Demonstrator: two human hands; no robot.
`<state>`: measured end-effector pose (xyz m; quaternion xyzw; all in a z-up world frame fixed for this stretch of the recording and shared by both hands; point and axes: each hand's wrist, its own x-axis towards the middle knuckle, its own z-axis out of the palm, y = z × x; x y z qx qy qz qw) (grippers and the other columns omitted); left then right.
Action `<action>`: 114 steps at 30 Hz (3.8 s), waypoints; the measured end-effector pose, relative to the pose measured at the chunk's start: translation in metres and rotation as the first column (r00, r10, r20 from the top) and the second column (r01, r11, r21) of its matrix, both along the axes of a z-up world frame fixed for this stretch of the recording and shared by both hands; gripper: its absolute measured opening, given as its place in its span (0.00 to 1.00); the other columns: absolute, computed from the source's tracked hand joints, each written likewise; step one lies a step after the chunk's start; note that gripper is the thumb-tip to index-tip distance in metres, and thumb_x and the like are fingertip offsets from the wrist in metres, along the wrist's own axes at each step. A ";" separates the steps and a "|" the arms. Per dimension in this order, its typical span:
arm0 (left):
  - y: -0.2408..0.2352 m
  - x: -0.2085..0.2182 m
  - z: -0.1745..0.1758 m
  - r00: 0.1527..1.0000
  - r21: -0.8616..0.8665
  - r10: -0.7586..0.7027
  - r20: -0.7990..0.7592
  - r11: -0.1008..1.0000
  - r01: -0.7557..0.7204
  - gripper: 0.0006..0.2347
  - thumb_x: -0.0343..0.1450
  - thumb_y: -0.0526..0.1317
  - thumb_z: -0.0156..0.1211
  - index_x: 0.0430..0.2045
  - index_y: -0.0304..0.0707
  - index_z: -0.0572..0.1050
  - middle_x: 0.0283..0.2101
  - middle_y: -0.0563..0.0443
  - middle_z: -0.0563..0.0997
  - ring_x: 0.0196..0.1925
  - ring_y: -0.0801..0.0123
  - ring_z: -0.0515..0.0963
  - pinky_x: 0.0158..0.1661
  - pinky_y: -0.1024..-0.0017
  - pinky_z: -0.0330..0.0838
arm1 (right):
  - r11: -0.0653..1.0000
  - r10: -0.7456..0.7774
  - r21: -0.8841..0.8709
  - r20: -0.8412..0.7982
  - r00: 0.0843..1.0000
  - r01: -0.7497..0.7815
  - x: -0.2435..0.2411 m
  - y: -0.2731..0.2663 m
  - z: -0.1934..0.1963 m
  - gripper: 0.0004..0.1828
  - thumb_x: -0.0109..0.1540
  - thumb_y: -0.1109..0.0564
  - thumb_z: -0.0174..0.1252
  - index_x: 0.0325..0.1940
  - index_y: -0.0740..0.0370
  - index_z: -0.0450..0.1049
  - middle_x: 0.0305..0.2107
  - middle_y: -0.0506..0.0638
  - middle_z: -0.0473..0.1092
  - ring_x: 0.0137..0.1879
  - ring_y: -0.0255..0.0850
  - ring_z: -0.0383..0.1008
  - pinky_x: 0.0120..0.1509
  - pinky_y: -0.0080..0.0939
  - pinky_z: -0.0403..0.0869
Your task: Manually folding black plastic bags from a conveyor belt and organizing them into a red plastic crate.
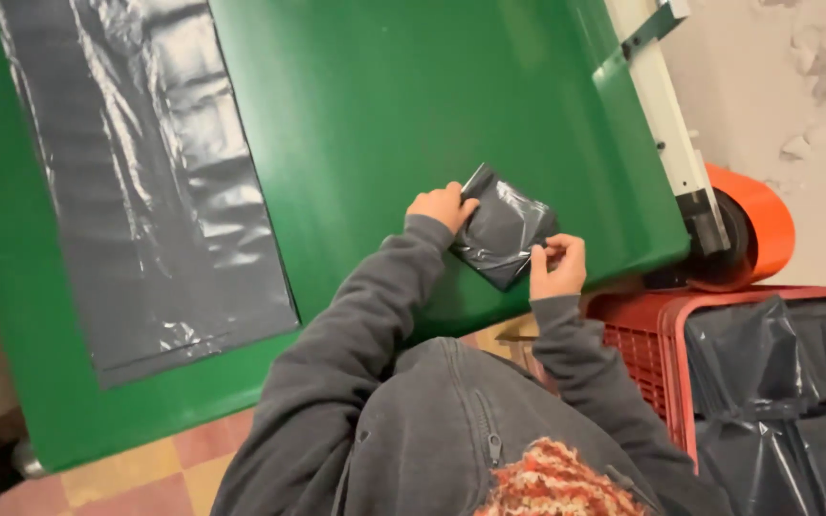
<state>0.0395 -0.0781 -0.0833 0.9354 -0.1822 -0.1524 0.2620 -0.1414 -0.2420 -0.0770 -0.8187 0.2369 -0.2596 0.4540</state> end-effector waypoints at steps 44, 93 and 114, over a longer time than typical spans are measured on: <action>0.418 -0.224 0.075 0.718 -0.010 0.291 0.632 0.930 -0.367 0.17 0.63 0.40 0.64 0.46 0.48 0.76 0.52 0.58 0.79 0.59 0.60 0.75 0.57 0.54 0.67 | 0.219 0.962 -0.437 -0.050 0.267 -0.872 0.080 0.278 0.089 0.15 0.49 0.64 0.63 0.39 0.54 0.79 0.37 0.48 0.78 0.45 0.46 0.77 0.50 0.46 0.69; 0.425 -0.095 0.093 0.702 -0.075 0.248 0.667 0.960 -0.269 0.26 0.62 0.49 0.68 0.51 0.33 0.71 0.55 0.41 0.74 0.58 0.47 0.73 0.54 0.53 0.68 | 0.291 0.806 -0.686 -0.199 0.557 -0.666 0.161 0.271 0.086 0.24 0.48 0.65 0.61 0.49 0.60 0.75 0.50 0.53 0.72 0.63 0.55 0.67 0.66 0.55 0.66; 0.330 0.021 -0.003 0.955 -0.247 0.283 -0.089 0.923 -0.296 0.23 0.69 0.62 0.60 0.34 0.36 0.76 0.32 0.48 0.82 0.37 0.55 0.82 0.41 0.58 0.74 | 0.071 0.479 0.994 0.040 0.877 -0.084 0.118 0.260 -0.035 0.18 0.67 0.58 0.49 0.60 0.63 0.67 0.44 0.48 0.78 0.50 0.41 0.79 0.55 0.43 0.80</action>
